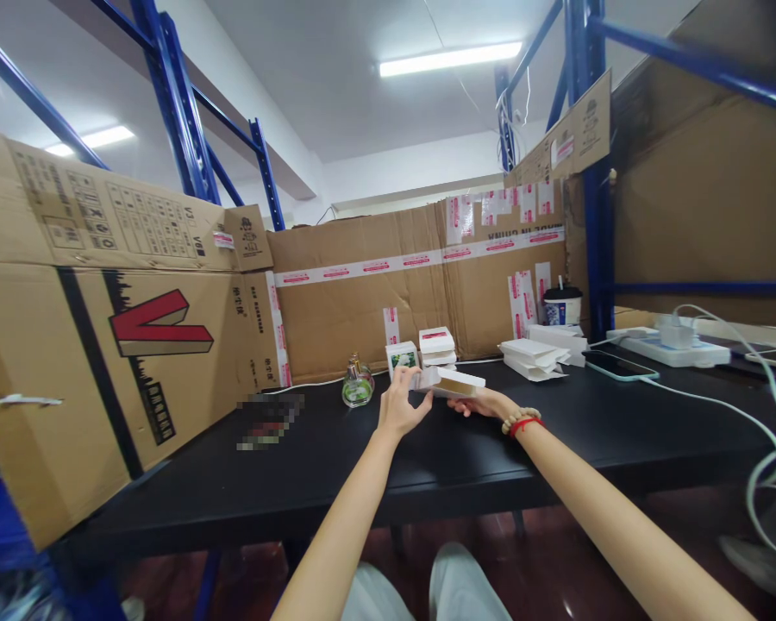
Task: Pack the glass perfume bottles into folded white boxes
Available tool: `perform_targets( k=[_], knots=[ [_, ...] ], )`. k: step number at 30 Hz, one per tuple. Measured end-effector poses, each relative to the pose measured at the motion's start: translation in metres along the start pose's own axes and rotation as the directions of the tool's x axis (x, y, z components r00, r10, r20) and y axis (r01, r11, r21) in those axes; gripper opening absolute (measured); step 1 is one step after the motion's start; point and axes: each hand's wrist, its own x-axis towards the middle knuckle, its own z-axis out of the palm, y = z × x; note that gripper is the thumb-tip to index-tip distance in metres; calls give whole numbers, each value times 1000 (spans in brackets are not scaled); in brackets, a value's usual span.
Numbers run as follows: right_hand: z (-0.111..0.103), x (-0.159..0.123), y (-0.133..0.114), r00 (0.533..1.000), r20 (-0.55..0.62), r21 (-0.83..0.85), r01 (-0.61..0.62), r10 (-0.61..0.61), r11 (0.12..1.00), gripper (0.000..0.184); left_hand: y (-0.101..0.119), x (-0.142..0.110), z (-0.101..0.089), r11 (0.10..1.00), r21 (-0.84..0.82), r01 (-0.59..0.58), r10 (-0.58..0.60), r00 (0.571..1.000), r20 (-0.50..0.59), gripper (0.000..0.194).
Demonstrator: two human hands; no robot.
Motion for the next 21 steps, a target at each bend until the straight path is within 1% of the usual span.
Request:
perform_targets(
  k=[3,5,10,14,17,21],
  knots=[
    [2,2,-3,993,60,19,-104,102,994,32,0,1,1,1000,-8,26,-26,999,-29,24],
    [3,3,-5,988,85,23,-132,129,991,34,-1,1,2,999,8,40,-40,998,-41,19],
    [5,2,-9,987,125,31,-105,101,994,39,-5,3,4,995,-21,98,-100,990,-99,20],
    [6,3,-8,989,125,-45,-74,79,996,37,-8,4,5,992,-11,124,-124,983,-131,28],
    [7,4,-6,995,91,-104,-40,50,994,33,-9,5,5,986,-64,154,-162,975,-151,31],
    [7,4,-5,996,80,-95,-35,43,995,26,-12,6,6,977,-104,185,-203,958,-204,19]
  ],
)
